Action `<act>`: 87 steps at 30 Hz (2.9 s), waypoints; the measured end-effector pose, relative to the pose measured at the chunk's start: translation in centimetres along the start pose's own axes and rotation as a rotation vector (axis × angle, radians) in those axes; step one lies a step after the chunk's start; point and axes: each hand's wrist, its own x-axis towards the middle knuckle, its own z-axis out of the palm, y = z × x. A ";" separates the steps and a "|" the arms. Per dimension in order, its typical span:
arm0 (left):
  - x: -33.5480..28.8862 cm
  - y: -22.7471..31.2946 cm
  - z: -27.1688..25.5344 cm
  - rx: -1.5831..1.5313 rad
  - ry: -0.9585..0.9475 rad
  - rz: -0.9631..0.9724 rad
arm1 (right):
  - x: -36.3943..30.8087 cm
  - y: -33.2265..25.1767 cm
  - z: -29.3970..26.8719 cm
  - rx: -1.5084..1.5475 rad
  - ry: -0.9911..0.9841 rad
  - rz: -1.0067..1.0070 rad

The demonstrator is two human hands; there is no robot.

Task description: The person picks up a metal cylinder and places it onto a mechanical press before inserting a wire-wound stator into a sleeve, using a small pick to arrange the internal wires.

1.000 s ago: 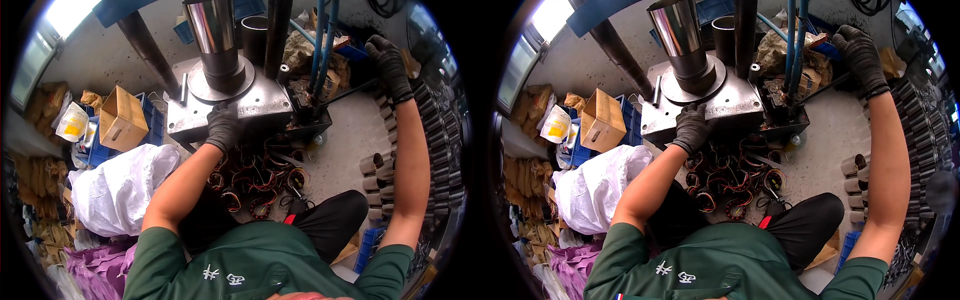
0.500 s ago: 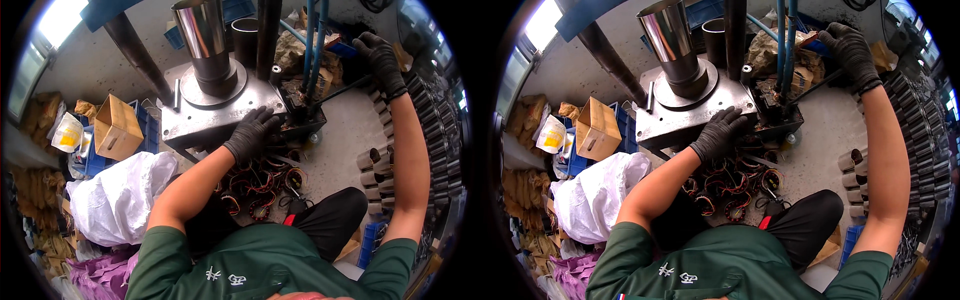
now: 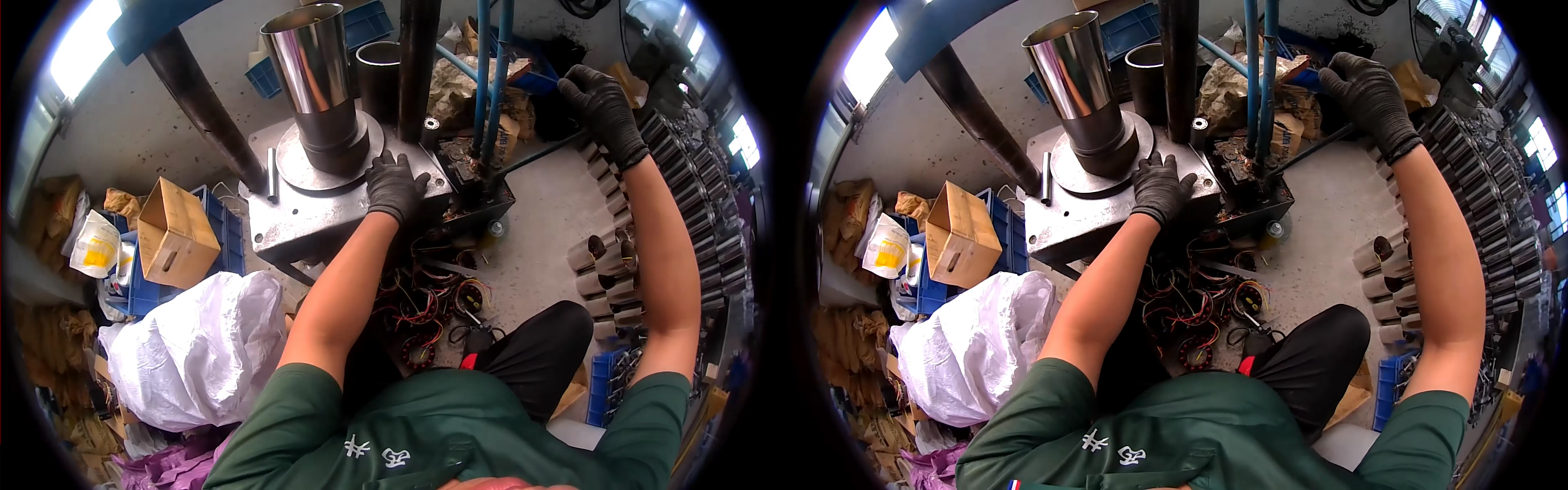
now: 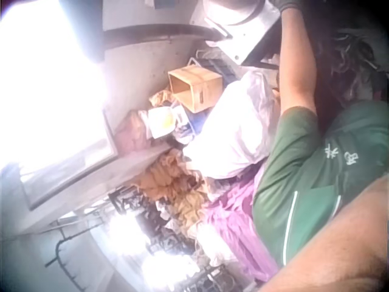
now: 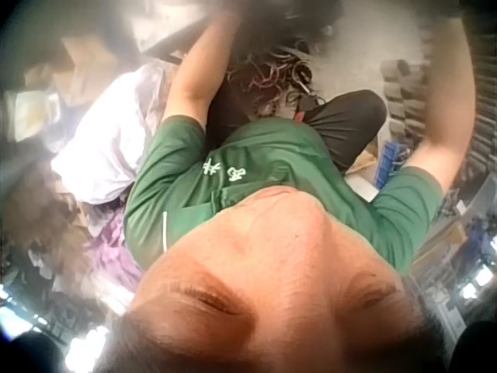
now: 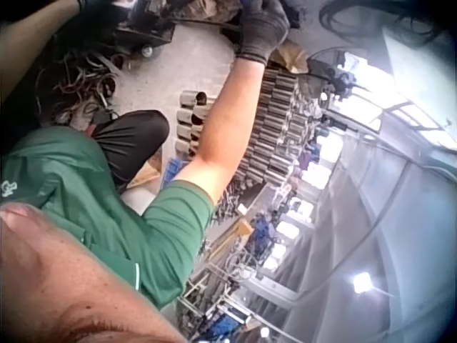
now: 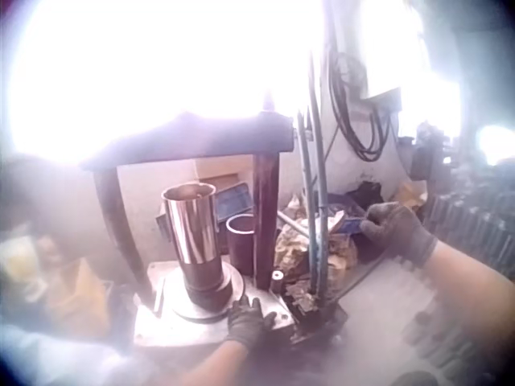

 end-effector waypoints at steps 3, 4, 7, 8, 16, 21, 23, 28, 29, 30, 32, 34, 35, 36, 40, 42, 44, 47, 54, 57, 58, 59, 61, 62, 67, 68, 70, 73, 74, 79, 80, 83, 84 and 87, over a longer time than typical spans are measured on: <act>-0.1 -0.3 0.4 -0.076 0.014 0.060 | -2.5 -0.8 -0.4 0.063 0.038 -0.010; 0.1 -0.8 0.5 -0.102 0.004 0.118 | -3.6 -1.0 -0.4 0.096 0.077 -0.049; -1.4 0.2 -0.5 -0.085 -0.132 0.313 | -8.4 -1.2 -1.5 0.143 0.069 -0.088; -2.3 0.4 -0.2 -0.097 -0.123 0.382 | -10.4 -1.5 -1.7 0.211 0.018 -0.015; -8.5 2.6 -1.1 -0.241 -0.394 0.796 | -18.8 -2.5 -3.1 -0.388 -0.353 -0.159; -8.5 1.5 -4.3 -0.420 -0.175 0.640 | -10.7 -13.1 -0.2 -0.346 -0.206 -0.474; -8.0 1.4 -7.2 -0.558 -0.124 0.442 | -5.3 -17.0 1.8 -0.148 0.017 -0.619; -4.4 -1.2 -4.5 -1.099 0.143 0.048 | 9.4 -25.9 8.2 0.100 0.423 -0.758; -3.9 -1.3 -4.2 -1.188 0.150 0.005 | 11.9 -26.9 9.5 0.074 0.469 -0.763; -2.8 -2.0 -2.8 -1.370 0.159 -0.042 | 14.7 -28.1 10.9 0.016 0.397 -0.774; -1.6 -2.6 -2.4 -1.663 0.137 -0.153 | 16.7 -29.7 11.9 -0.028 0.162 -0.694; -1.5 -4.3 -3.2 -1.862 0.118 -0.221 | 16.0 -30.8 11.4 -0.048 -0.066 -0.581; -1.8 -4.7 -4.1 -1.887 0.075 -0.301 | 15.6 -30.7 11.1 -0.094 -0.148 -0.544; -1.6 -5.1 -4.0 -1.979 0.046 -0.304 | 15.4 -30.0 10.9 -0.027 -0.168 -0.562; 0.0 -7.4 -2.9 -2.098 0.134 0.101 | 14.3 -29.4 8.2 -0.164 -0.368 -0.674; -0.2 -8.3 -4.0 -1.732 0.130 0.290 | 11.4 -29.6 6.1 -0.145 -0.564 -0.554; -1.0 -6.4 -6.0 -1.189 0.133 0.383 | 7.6 -27.3 4.8 -0.015 -0.723 -0.437; -3.0 -5.0 -8.5 -0.642 0.091 0.273 | 0.5 -21.5 6.9 0.632 -0.797 -0.333; -4.3 -4.3 -3.9 -1.823 -0.107 -0.268 | -16.3 -14.7 15.5 1.509 -0.577 0.677; -6.3 -3.8 -3.2 -1.513 0.011 -0.370 | -19.6 -14.8 18.9 2.009 -0.346 0.924; -5.3 -5.7 -2.1 -1.154 0.219 -0.089 | -20.4 -15.4 19.7 2.108 -0.269 1.032; -4.9 -4.9 -2.4 -1.072 0.312 0.004 | -21.5 -14.9 20.9 2.169 -0.222 1.104; -3.6 -1.0 -2.9 -0.905 0.491 0.106 | -23.9 -11.9 26.0 2.264 -0.084 1.115; -2.8 -1.5 -3.1 -0.754 0.503 0.164 | -23.1 -13.1 24.2 2.314 -0.155 1.142; 4.2 0.0 -5.1 -0.414 -0.011 0.123 | -22.0 -14.0 25.8 2.210 0.149 1.109; 5.1 1.0 -5.5 -0.313 -0.028 0.120 | -21.8 -13.6 27.5 2.261 0.186 1.060; 5.5 2.4 -6.7 -0.158 -0.138 0.076 | -22.5 -13.0 28.1 2.237 0.147 0.868; 5.9 3.7 -7.7 0.064 -0.187 0.148 | -22.0 -13.8 26.7 2.070 0.220 0.651; 6.5 2.5 -7.6 0.443 -0.187 0.404 | -21.4 -14.7 25.7 2.152 0.184 0.724; 5.7 7.1 -8.5 0.028 -0.168 0.050 | -20.6 -14.4 23.3 1.894 0.338 0.911; 7.0 5.9 -7.7 0.259 -0.137 0.281 | -20.1 -13.8 24.0 1.892 0.333 0.922; 13.0 -3.2 -4.4 0.479 -0.065 0.283 | -18.3 -16.1 22.7 2.357 0.288 1.060; 13.1 -1.2 -3.6 0.443 -0.090 0.264 | -18.8 -15.3 23.9 2.402 0.275 1.037; 12.3 0.0 -3.9 0.335 -0.087 0.126 | -19.7 -15.3 25.1 2.402 0.223 1.057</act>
